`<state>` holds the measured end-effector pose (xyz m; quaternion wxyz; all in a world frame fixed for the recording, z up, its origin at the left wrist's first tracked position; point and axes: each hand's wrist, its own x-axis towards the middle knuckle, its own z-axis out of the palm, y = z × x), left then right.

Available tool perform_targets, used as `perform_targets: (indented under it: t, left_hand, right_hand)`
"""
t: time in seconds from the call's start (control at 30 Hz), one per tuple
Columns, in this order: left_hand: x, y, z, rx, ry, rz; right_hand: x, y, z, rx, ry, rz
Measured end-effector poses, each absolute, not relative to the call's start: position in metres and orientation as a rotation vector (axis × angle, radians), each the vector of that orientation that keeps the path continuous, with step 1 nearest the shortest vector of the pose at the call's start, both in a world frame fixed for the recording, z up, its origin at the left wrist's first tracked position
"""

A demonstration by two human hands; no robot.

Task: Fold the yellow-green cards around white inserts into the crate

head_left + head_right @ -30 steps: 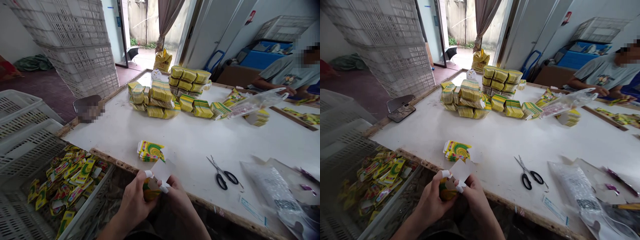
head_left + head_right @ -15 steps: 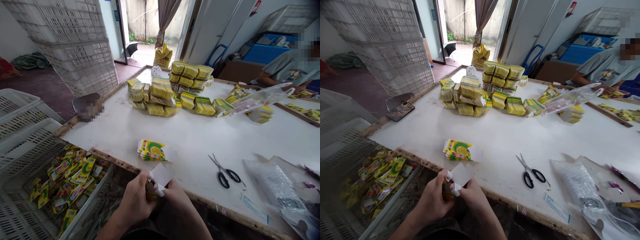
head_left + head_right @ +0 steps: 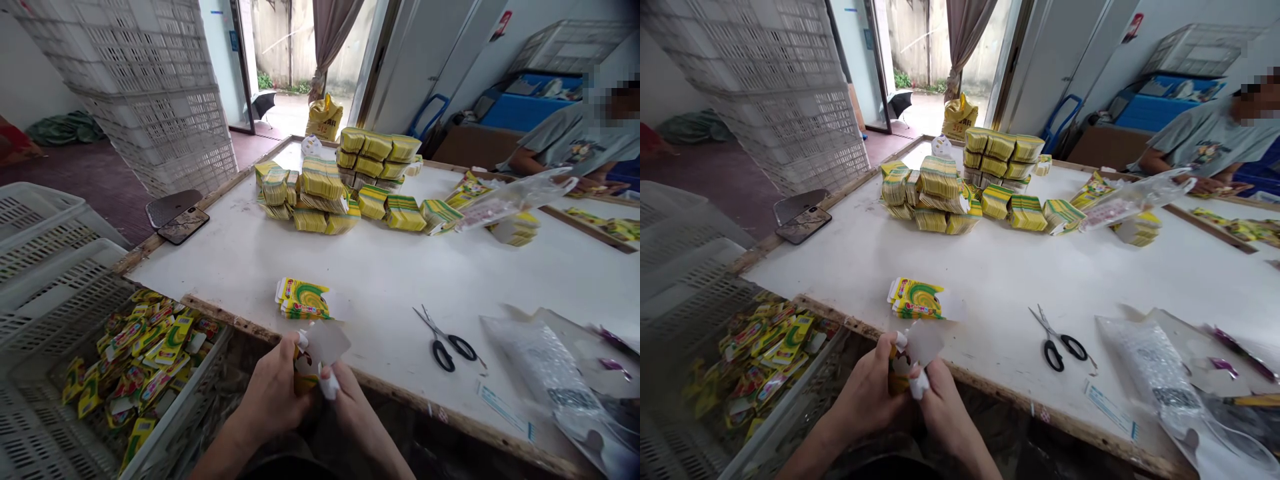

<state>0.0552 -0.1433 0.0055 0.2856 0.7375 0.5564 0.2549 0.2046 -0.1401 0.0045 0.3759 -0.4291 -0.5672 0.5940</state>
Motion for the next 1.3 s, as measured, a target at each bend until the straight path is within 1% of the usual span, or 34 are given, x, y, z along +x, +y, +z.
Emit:
perform_targets:
  t: [0.13,0.23,0.3,0.37,0.43,0.53,0.6,0.77,0.97,1.07,1.2,1.3]
  left_hand:
    - [0.059,-0.142,0.004,1.936,1.445,0.686]
    - [0.063,-0.144,0.002,1.954,1.475,0.779]
    - [0.064,-0.145,0.001,2.01,1.537,0.828]
    - [0.062,-0.145,-0.002,2.056,1.612,0.831]
    - [0.06,-0.145,-0.004,2.08,1.633,0.813]
    - [0.056,-0.142,-0.006,2.103,1.614,0.819]
    - [0.054,-0.14,-0.006,2.137,1.584,0.842]
    - [0.057,-0.138,-0.005,2.238,1.54,0.934]
    - [0.057,-0.139,-0.006,2.24,1.54,0.958]
    - [0.056,-0.139,-0.002,2.182,1.516,0.904]
    - [0.056,-0.139,0.007,2.033,1.474,0.744]
    - [0.059,-0.137,0.008,1.954,1.455,0.666]
  right_hand:
    - [0.201,-0.148,-0.002,-1.153,-1.57,1.356]
    - [0.202,-0.141,-0.009,-1.131,-1.517,1.273]
    - [0.204,-0.135,-0.012,-1.113,-1.454,1.273]
    - [0.205,-0.131,-0.013,-1.099,-1.36,1.343]
    - [0.205,-0.13,-0.012,-1.049,-1.174,1.489]
    - [0.203,-0.13,-0.007,-0.849,-0.775,1.762]
    - [0.201,-0.129,-0.004,-0.737,-0.59,1.865]
    - [0.2,-0.124,0.003,-0.664,-0.486,1.986]
    - [0.2,-0.119,0.012,-0.724,-0.535,2.024]
    - [0.203,-0.123,0.007,-0.807,-0.638,1.961]
    - [0.212,-0.135,-0.005,-0.966,-1.049,1.723]
    - [0.213,-0.144,-0.01,-1.065,-1.41,1.451]
